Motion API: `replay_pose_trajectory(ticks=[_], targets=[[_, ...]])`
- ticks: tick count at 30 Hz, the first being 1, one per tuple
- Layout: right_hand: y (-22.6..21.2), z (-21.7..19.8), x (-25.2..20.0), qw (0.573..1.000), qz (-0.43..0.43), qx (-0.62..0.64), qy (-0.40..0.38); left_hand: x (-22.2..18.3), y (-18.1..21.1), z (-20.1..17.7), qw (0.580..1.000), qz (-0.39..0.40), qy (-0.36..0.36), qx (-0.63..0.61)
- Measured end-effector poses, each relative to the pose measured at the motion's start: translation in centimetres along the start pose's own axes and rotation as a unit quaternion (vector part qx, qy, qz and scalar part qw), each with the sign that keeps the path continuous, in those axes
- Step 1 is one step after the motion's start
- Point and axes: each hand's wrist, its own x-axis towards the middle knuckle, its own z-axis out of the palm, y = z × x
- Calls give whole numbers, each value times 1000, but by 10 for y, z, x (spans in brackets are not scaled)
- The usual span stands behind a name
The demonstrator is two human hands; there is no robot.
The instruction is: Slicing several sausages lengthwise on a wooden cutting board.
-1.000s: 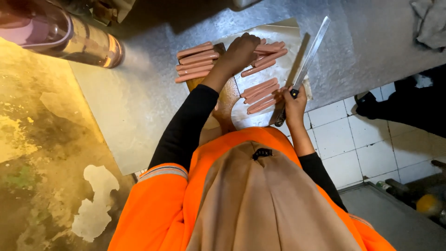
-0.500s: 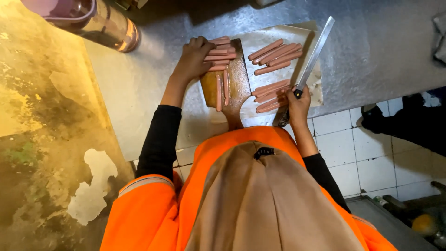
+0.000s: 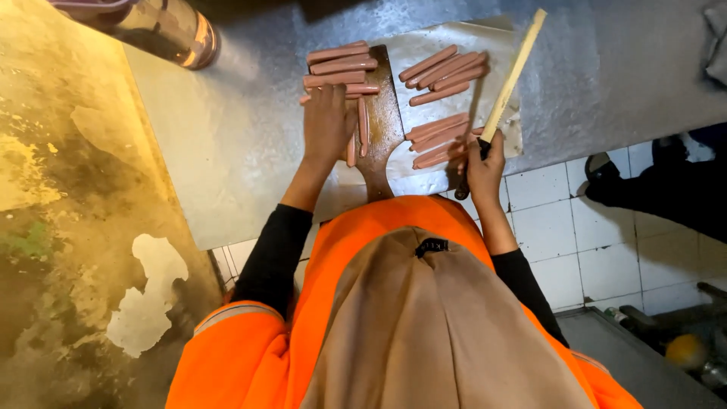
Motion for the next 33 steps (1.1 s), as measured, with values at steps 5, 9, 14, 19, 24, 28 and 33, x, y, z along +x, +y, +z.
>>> replay_pose_trajectory(ticks=[5, 9, 14, 19, 24, 28, 33], targets=[[-12, 10, -31, 999, 7, -31, -40, -25, 47, 7, 1000, -20, 10, 8], [-14, 25, -49, 996, 26, -52, -63, -11, 44, 17, 998, -47, 6, 40], [-5, 38, -73, 993, 57, -10, -108, 4, 48, 21, 991, -10, 127, 46], [-6, 53, -104, 991, 77, 0, -112, -35, 40, 91, 995, -30, 91, -28], [-3, 66, -137, 986, 118, -52, -109, -45, 49, 22, 991, -54, -70, -103], [4, 77, -153, 988, 85, -64, -110, -30, 33, -42, 994, 36, -14, -106], [5, 82, -167, 984, 71, -60, -150, -52, 8, -33, 982, 132, -18, -132]])
